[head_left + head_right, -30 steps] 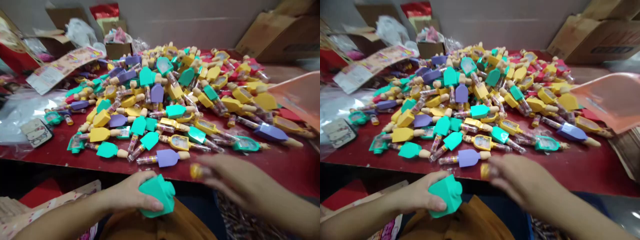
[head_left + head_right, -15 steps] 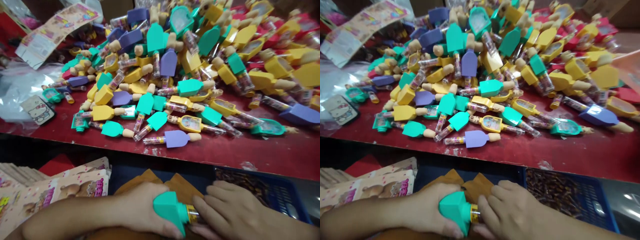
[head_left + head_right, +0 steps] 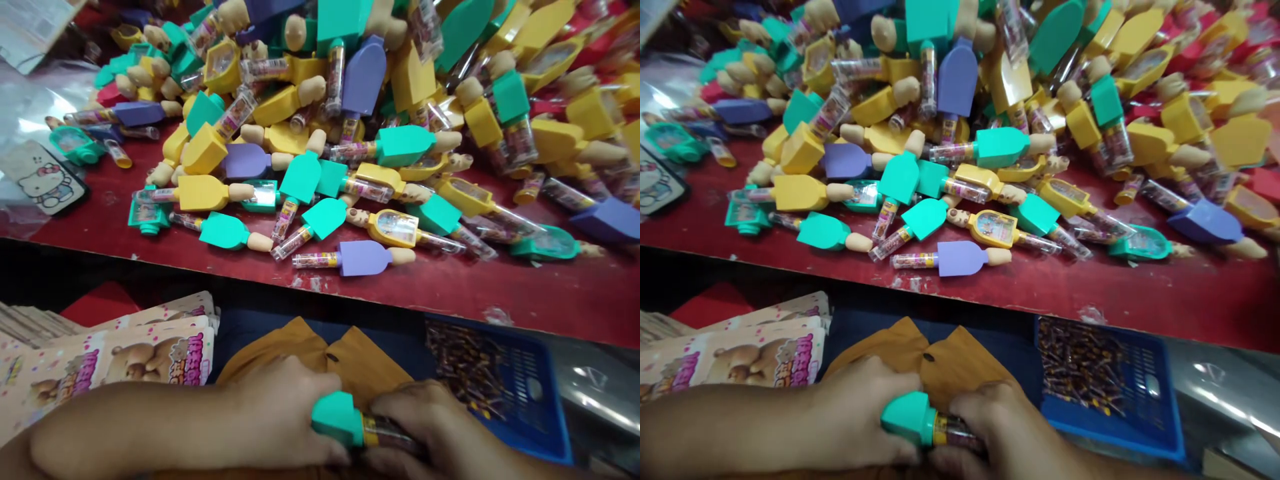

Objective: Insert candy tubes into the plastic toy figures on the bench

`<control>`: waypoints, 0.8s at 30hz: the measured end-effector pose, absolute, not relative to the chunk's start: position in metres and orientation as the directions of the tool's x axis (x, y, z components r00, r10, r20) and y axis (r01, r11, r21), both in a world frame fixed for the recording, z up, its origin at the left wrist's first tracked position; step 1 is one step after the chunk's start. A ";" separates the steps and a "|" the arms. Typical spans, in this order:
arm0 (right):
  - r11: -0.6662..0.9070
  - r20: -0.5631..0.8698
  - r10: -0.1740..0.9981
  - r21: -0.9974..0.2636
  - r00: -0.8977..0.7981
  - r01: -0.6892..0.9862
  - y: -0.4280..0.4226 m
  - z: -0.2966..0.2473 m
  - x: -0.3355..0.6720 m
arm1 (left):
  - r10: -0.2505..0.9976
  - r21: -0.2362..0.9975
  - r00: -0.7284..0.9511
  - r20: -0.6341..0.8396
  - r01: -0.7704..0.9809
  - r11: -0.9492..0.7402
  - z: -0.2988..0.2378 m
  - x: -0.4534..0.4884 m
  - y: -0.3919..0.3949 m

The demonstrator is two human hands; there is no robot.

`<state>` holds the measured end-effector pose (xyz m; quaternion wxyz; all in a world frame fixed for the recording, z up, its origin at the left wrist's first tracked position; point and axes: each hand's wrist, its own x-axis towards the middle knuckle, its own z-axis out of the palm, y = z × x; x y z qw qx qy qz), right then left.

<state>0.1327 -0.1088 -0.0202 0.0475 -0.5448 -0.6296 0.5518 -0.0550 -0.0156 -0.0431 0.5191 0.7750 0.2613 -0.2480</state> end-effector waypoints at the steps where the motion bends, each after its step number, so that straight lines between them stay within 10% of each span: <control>1: -0.259 -0.563 0.729 -0.754 -0.389 0.604 -0.106 -0.023 0.130 | 0.165 0.683 0.734 -0.659 0.675 -0.277 -0.046 -0.057 -0.016; 13: -0.159 -0.499 0.717 -0.797 -0.486 0.583 -0.091 -0.025 0.135 | 0.288 0.816 0.806 -0.517 0.566 -0.121 -0.062 -0.074 -0.022; 24: -0.189 -0.451 0.807 -0.808 -0.381 0.558 -0.098 -0.020 0.132 | 0.251 0.770 0.870 -0.425 0.493 -0.405 -0.052 -0.072 -0.013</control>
